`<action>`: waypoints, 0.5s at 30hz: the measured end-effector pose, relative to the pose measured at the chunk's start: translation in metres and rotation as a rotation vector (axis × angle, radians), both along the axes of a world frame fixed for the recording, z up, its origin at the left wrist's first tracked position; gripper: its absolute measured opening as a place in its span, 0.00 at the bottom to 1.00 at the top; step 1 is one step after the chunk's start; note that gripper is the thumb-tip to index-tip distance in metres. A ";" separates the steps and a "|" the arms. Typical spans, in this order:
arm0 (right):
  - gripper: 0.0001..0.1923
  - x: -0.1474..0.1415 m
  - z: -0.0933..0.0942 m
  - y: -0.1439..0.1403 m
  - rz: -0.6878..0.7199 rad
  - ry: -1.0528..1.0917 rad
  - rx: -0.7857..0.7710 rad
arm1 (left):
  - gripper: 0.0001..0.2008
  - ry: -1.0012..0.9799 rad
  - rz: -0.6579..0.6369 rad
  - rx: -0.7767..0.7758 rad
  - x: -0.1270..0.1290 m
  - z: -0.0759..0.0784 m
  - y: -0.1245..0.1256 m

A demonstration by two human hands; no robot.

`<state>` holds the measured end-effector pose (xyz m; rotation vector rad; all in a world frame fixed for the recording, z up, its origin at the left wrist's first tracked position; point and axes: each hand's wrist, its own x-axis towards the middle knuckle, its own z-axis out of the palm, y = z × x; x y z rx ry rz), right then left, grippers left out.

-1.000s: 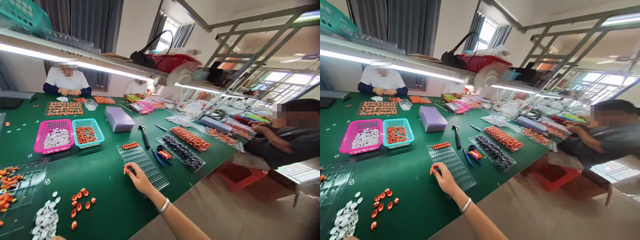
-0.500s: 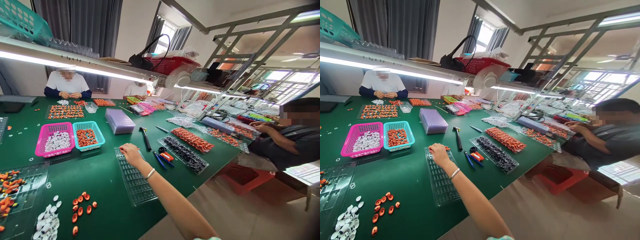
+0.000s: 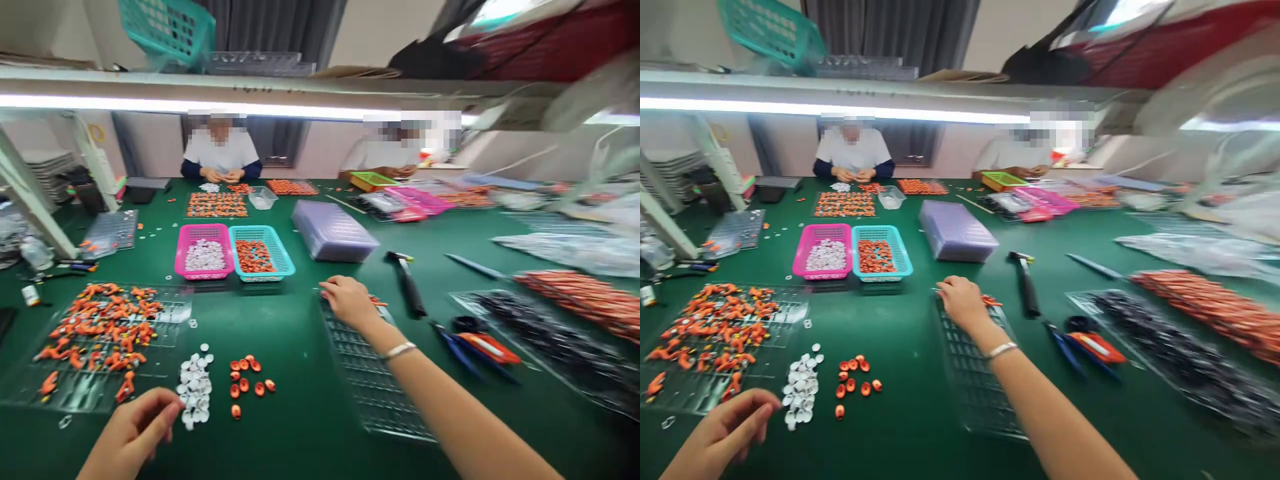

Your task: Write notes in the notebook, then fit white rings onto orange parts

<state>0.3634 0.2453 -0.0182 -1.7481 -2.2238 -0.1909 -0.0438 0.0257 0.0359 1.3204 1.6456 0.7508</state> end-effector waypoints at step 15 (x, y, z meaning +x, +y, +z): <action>0.13 -0.108 0.008 -0.133 0.616 0.531 0.034 | 0.11 0.563 0.014 0.256 -0.053 0.008 0.102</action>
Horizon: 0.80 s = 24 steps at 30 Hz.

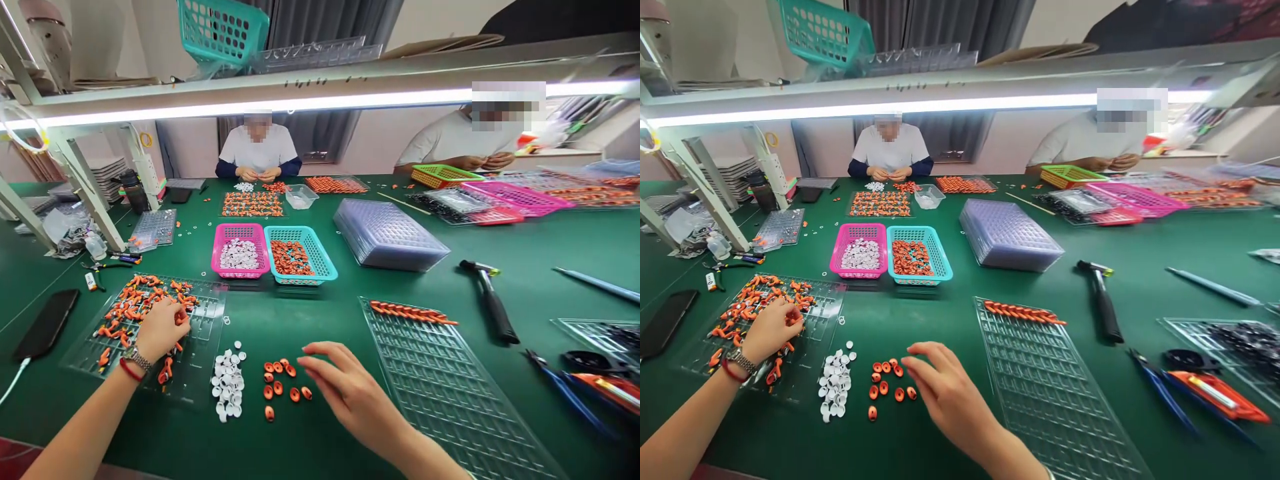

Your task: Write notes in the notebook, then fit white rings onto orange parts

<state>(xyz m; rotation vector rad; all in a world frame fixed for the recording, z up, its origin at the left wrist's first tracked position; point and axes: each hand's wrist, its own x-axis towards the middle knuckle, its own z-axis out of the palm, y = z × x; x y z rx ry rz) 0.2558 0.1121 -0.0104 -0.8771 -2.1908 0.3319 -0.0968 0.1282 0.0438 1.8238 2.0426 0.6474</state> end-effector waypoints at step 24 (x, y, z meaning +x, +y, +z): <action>0.14 -0.088 0.011 -0.042 0.077 0.444 -0.701 | 0.12 -1.163 -0.071 -0.248 0.096 -0.003 -0.066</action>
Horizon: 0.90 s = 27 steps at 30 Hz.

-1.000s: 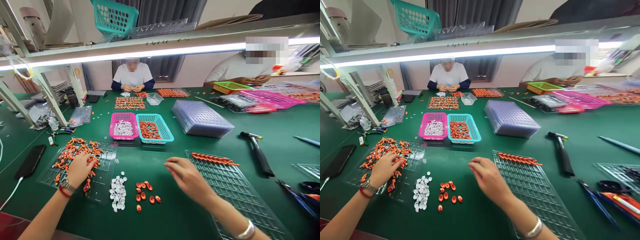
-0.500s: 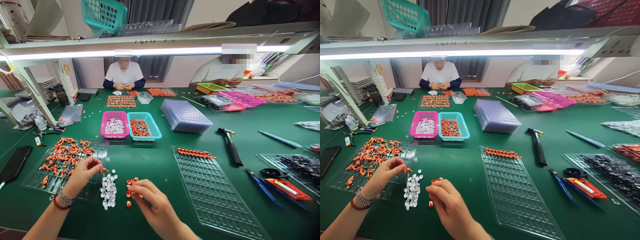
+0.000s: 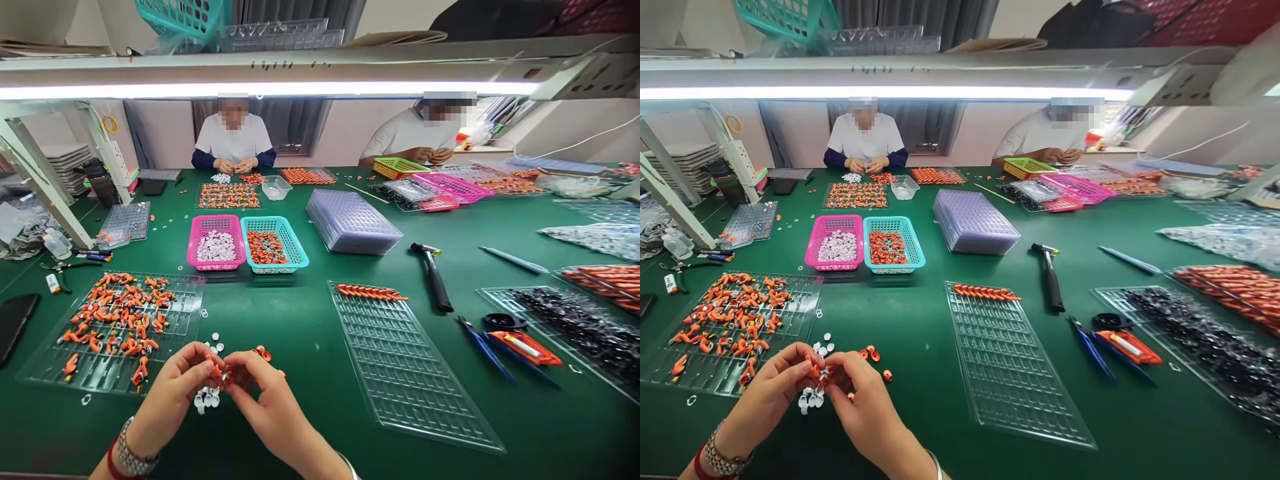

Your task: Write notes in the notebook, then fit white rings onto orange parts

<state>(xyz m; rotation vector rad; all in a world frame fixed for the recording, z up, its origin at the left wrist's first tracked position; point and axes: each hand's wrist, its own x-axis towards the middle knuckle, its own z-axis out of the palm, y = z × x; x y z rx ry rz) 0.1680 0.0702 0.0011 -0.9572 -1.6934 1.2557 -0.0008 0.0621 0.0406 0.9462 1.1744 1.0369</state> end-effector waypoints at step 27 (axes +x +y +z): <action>0.10 0.028 0.007 -0.032 0.009 0.419 0.176 | 0.11 -0.383 -0.004 -0.228 0.034 0.001 -0.033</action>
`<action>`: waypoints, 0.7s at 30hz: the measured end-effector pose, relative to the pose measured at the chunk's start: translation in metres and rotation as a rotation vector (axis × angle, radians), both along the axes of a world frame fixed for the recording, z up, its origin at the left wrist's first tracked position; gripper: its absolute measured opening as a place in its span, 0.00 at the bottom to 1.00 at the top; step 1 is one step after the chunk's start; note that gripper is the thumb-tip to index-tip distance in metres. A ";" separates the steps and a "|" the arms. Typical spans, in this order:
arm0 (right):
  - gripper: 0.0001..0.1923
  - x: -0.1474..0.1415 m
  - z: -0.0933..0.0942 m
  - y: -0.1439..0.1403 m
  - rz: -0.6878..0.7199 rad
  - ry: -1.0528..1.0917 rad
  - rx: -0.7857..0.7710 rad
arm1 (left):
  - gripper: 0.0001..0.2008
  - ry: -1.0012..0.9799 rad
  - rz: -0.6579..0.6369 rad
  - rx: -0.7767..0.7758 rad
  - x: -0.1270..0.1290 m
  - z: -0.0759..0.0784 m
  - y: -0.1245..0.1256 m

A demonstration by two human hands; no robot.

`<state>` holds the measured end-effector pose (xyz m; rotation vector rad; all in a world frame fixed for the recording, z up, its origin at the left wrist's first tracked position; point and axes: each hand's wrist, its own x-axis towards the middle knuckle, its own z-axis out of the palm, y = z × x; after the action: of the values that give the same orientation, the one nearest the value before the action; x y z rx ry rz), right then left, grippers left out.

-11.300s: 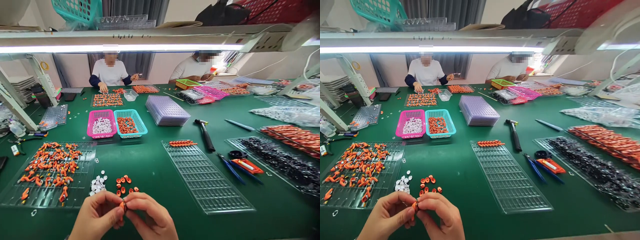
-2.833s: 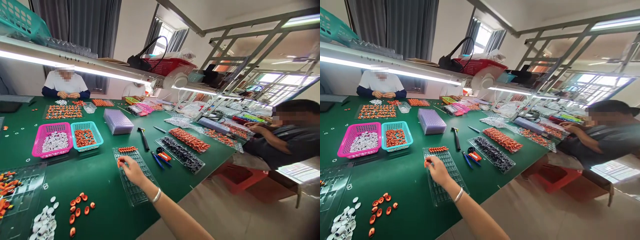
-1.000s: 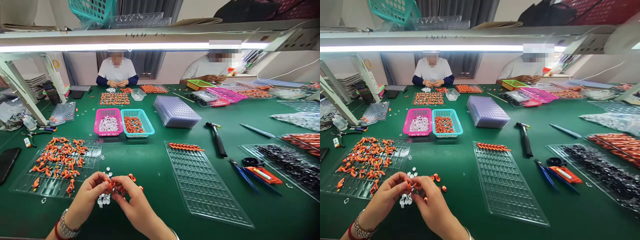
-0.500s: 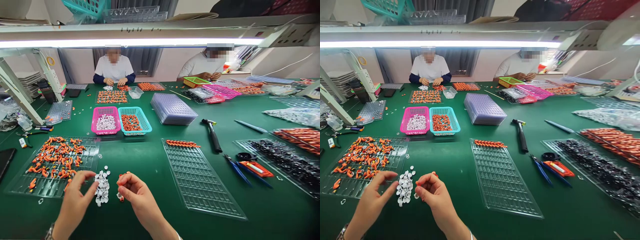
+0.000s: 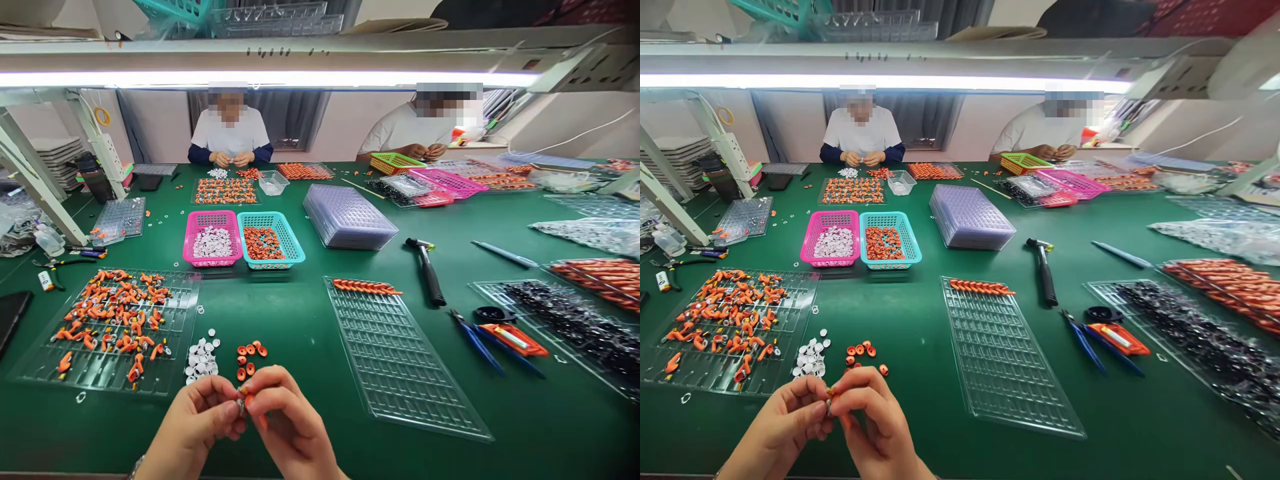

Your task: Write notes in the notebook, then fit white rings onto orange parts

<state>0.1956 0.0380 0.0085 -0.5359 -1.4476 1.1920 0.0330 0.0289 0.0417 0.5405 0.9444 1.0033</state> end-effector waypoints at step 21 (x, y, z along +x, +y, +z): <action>0.20 -0.006 -0.002 -0.004 -0.084 -0.363 -0.050 | 0.03 0.788 0.286 0.568 0.001 -0.003 -0.021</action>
<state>0.1896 0.0339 0.0062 -0.8738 -1.6831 1.1045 0.0339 0.0079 0.0388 1.3698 1.4589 1.3581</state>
